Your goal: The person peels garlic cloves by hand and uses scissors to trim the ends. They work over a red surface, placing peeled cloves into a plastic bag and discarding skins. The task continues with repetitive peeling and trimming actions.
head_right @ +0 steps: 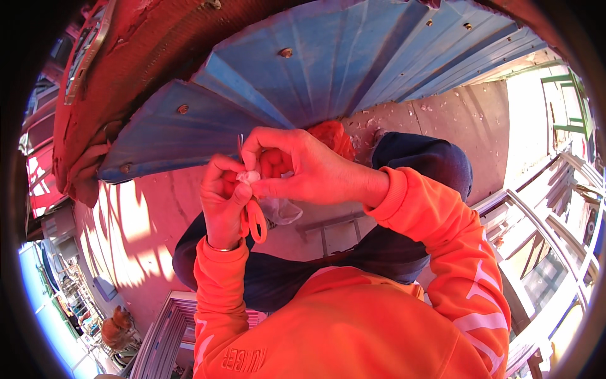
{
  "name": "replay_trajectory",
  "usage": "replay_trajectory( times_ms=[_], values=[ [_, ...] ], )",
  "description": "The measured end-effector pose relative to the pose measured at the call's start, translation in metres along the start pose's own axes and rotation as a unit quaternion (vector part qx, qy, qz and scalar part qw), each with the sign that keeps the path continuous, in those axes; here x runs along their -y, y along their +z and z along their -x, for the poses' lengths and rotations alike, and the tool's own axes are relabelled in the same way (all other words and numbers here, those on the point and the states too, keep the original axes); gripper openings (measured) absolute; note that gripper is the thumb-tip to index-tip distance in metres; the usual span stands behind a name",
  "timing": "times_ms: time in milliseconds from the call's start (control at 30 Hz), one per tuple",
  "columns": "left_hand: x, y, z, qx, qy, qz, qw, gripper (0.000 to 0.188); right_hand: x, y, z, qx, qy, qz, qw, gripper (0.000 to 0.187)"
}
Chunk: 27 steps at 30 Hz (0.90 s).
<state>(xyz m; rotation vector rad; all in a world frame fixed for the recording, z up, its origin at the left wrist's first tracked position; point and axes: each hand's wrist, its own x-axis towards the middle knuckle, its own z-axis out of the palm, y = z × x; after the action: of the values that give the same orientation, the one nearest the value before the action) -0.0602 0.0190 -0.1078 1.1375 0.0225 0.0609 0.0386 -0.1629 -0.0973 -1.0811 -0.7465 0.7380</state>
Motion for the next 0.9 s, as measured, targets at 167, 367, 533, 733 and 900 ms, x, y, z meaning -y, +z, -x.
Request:
replay_trajectory(
  times_ms=[167, 367, 533, 733, 900],
  values=[
    [0.007, 0.0, 0.0, -0.017, 0.009, 0.008, 1.0, 0.021, 0.005, 0.002, 0.003, -0.022, 0.009, -0.023, 0.999, 0.019],
    [-0.003, 0.003, -0.002, -0.013, -0.03, 0.047, 0.998, 0.013, 0.021, 0.001, 0.001, -0.066, 0.114, -0.065, 0.989, 0.016],
    [-0.002, 0.009, -0.004, -0.083, -0.011, 0.007, 0.996, 0.013, 0.01, -0.005, -0.001, -0.09, 0.046, -0.082, 0.992, 0.014],
    [-0.009, 0.004, -0.004, -0.103, -0.001, 0.074, 0.992, 0.005, 0.014, -0.012, -0.003, -0.115, 0.032, -0.066, 0.991, 0.014],
    [-0.021, 0.007, -0.003, -0.072, -0.031, 0.036, 0.996, 0.007, 0.015, -0.014, -0.004, -0.126, -0.023, -0.037, 0.991, 0.014]
  ],
)
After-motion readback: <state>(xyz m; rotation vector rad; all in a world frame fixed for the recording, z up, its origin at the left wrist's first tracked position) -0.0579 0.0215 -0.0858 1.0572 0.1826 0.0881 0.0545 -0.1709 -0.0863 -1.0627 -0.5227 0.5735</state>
